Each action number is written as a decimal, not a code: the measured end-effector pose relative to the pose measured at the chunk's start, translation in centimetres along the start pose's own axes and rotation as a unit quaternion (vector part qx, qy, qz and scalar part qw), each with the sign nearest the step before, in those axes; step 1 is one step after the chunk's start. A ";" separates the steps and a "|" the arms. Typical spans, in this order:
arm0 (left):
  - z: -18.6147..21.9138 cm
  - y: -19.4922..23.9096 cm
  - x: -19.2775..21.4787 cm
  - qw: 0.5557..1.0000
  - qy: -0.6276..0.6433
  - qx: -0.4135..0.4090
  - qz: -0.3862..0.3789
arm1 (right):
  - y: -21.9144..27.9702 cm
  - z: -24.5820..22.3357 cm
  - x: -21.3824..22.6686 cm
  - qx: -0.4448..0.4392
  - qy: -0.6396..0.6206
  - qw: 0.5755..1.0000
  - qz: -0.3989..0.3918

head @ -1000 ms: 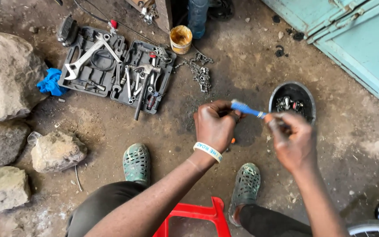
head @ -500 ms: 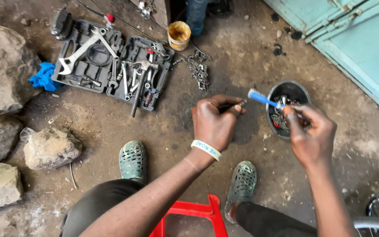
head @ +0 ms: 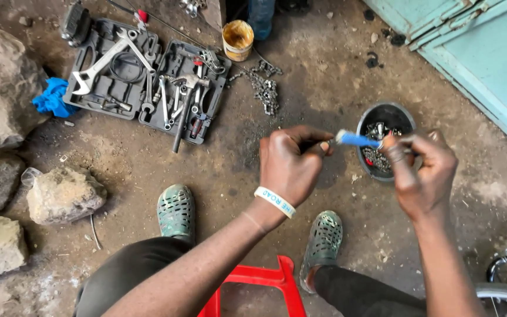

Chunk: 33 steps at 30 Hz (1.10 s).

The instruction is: The person sits on a red stool and scrubs a bicycle chain with a toothbrush, holding it in their left hand and scrubbing with their right. They repeatedly dip the brush into a small container of liquid and continue cleaning different sections of the chain.

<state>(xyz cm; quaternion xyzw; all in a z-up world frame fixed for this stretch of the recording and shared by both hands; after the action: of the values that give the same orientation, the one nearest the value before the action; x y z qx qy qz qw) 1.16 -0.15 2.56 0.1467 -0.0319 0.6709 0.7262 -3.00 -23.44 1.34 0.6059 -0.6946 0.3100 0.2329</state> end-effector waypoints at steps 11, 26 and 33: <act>-0.2 0.1 -0.4 0.997 0.050 0.050 -0.032 | -0.1 -2.1 -0.8 -0.022 0.051 0.998 -0.026; 0.1 -0.1 -0.2 0.971 0.172 0.163 -0.038 | 0.1 1.0 0.0 0.077 0.118 0.990 0.012; 0.1 0.0 -0.5 0.985 0.132 0.110 -0.034 | 0.9 0.6 0.0 0.129 0.156 0.977 0.063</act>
<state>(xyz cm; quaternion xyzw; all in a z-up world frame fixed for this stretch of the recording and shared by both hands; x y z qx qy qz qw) 1.09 -0.66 2.54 0.1373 0.1431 0.6588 0.7257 -3.81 -23.84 0.77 0.5304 -0.6402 0.5020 0.2383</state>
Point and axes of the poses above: each hand's wrist, its own y-axis away from the middle knuckle, its own x-axis out of the back of the hand, z = x × y, the point moved 3 cm from there along -y, towards the middle knuckle, and after that the axes turned 2 degrees about -z, right-handed, at the moved point
